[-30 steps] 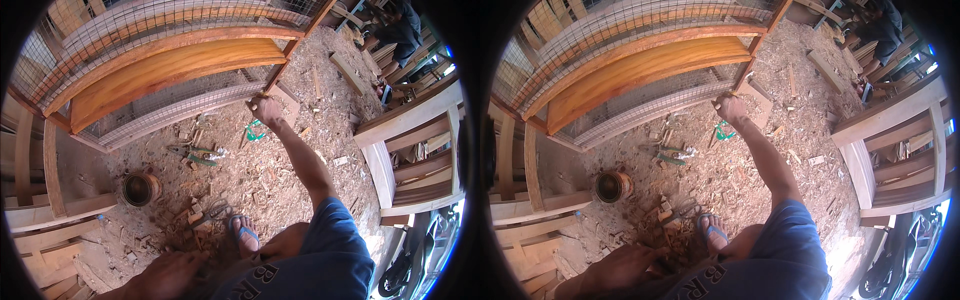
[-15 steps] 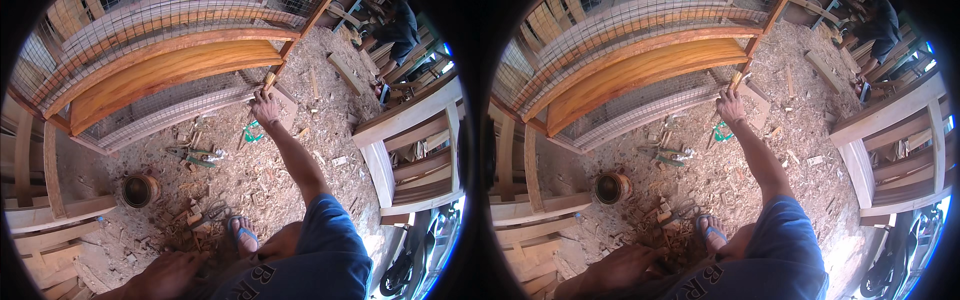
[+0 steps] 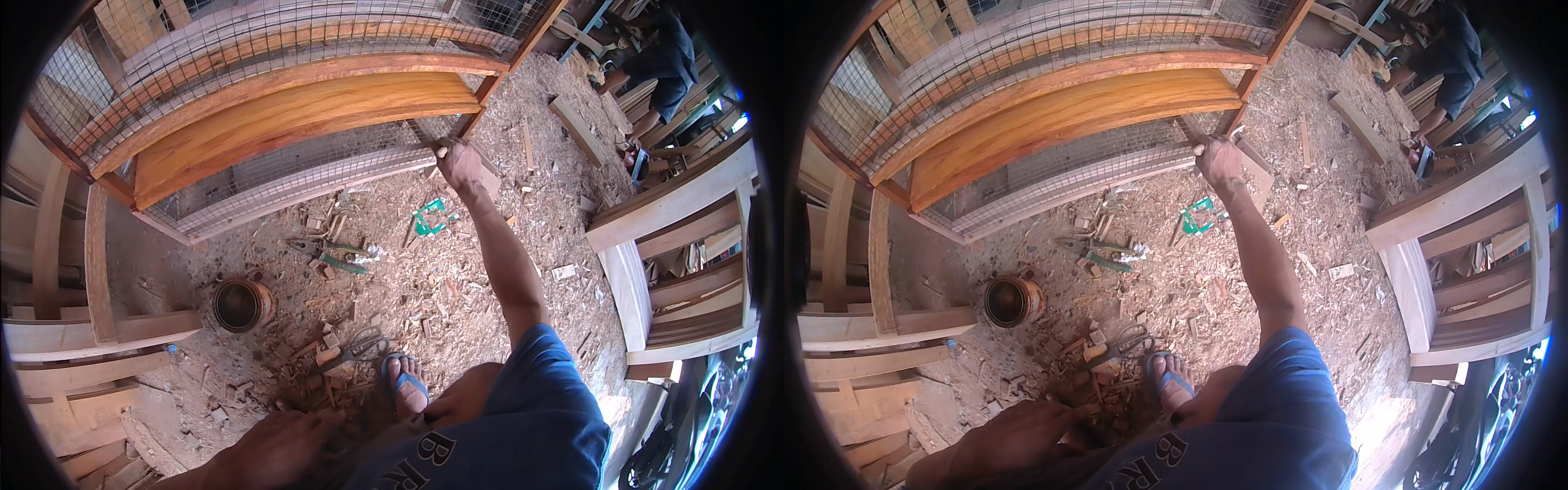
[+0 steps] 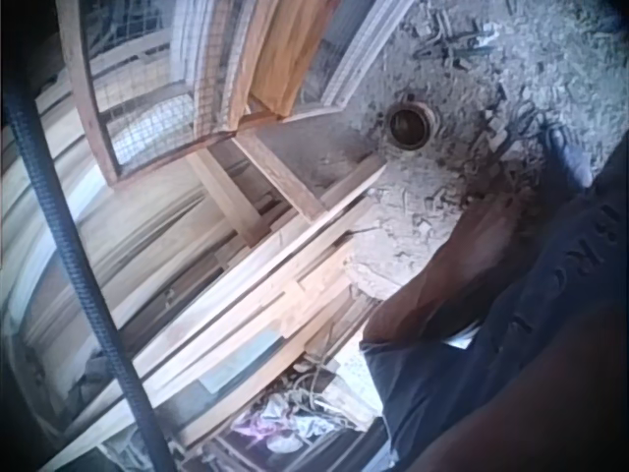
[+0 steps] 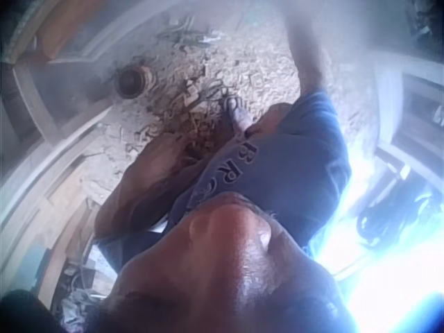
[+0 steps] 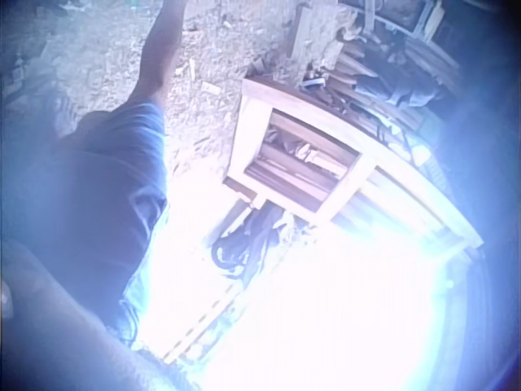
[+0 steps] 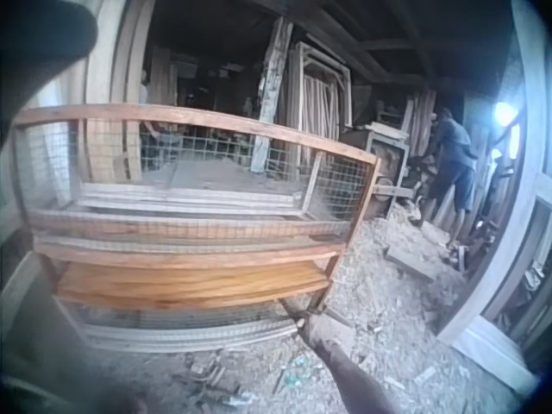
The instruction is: The person applies varnish to a wooden frame with wire mesh using a brush. They repeatedly dip the brush into a can and coat the frame's edges and surfaces.
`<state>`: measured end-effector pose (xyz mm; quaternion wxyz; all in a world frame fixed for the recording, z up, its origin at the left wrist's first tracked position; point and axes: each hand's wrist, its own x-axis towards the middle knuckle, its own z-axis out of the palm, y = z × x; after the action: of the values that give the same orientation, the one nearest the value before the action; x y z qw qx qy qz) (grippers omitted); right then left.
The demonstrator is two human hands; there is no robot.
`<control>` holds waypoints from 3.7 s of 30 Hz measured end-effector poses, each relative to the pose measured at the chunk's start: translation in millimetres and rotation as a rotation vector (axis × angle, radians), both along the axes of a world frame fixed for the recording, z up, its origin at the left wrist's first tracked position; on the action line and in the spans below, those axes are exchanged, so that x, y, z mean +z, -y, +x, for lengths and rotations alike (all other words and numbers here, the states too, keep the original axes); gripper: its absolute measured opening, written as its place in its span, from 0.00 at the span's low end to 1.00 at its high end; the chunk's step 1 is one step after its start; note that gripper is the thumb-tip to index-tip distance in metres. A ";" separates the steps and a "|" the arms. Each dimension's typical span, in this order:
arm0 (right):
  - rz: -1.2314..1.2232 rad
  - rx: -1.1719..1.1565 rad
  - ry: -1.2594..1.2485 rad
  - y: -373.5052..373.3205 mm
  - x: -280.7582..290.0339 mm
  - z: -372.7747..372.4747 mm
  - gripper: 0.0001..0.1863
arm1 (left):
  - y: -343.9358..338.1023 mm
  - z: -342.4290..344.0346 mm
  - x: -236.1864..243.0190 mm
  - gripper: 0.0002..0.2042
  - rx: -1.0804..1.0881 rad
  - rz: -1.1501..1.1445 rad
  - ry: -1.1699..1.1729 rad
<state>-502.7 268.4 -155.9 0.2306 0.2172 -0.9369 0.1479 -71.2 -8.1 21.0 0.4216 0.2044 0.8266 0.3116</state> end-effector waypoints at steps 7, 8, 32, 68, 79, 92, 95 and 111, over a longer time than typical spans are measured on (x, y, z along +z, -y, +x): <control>0.224 0.042 -0.328 -2.2 19.0 12.7 0.10 | -4.9 -4.7 1.9 0.33 -0.035 0.008 -0.005; 0.250 0.028 -0.227 -2.0 7.6 14.7 0.09 | -5.0 -3.9 3.6 0.33 -0.048 -0.005 -0.025; 0.171 0.529 -0.036 0.1 -53.1 31.0 0.18 | -10.7 4.3 -130.6 0.16 -0.038 -0.026 -0.182; 0.068 0.829 0.467 119.9 105.1 269.9 0.11 | -11.7 104.9 -143.1 0.13 -0.023 0.106 -0.553; 0.231 0.694 0.544 98.6 195.2 295.6 0.12 | -38.2 135.3 -30.9 0.28 0.016 -0.469 -0.210; -0.084 0.825 0.488 106.9 208.8 315.2 0.14 | -22.5 106.8 6.9 0.28 0.125 -0.563 -0.316; -0.128 0.786 0.477 121.6 194.3 318.0 0.14 | -1.5 92.4 -3.6 0.29 0.178 -0.524 -0.367; -0.151 0.661 0.574 262.8 -8.7 306.3 0.15 | 61.4 29.0 -287.5 0.17 0.806 0.061 -0.339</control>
<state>-196.4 5.7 -164.6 -0.0833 0.4379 -0.8297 0.3361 -42.2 -69.5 -266.5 0.1183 -0.0739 0.8882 0.4377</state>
